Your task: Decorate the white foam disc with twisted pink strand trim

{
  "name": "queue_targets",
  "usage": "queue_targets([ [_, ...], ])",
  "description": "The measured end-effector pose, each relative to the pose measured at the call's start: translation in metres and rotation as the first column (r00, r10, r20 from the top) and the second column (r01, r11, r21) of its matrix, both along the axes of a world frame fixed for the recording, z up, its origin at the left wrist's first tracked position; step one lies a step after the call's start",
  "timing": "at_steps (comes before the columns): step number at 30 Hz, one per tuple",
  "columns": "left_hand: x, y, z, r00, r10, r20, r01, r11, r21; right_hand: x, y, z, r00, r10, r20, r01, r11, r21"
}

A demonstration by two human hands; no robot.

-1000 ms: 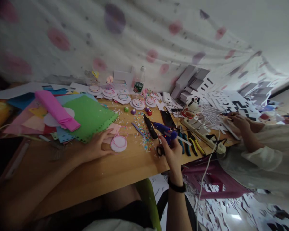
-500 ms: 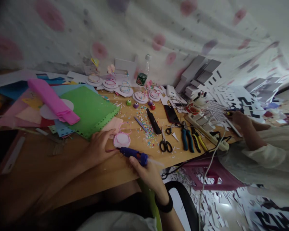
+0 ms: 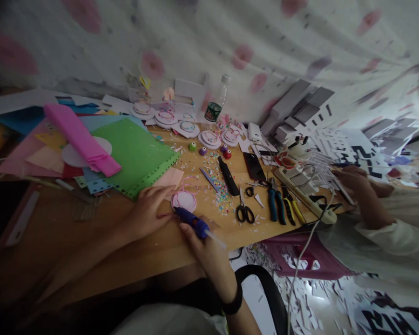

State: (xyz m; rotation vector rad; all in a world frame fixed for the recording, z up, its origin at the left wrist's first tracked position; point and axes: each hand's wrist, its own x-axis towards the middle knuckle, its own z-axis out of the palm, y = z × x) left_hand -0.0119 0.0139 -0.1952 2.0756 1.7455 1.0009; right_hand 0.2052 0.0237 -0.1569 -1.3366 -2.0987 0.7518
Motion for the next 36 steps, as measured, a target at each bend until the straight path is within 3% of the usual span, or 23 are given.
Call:
queue_targets([
  [16,0.002,0.0,0.009,1.0,0.0,-0.024,-0.002,0.997,-0.077,-0.002,0.002,0.017,0.996,0.018,0.086,-0.001,0.981,-0.194],
  [36,0.001,0.0,0.016,0.999,-0.012,-0.032,0.007,0.991,-0.136,0.007,0.004,0.026,0.986,0.044,0.16,-0.021,0.989,-0.144],
])
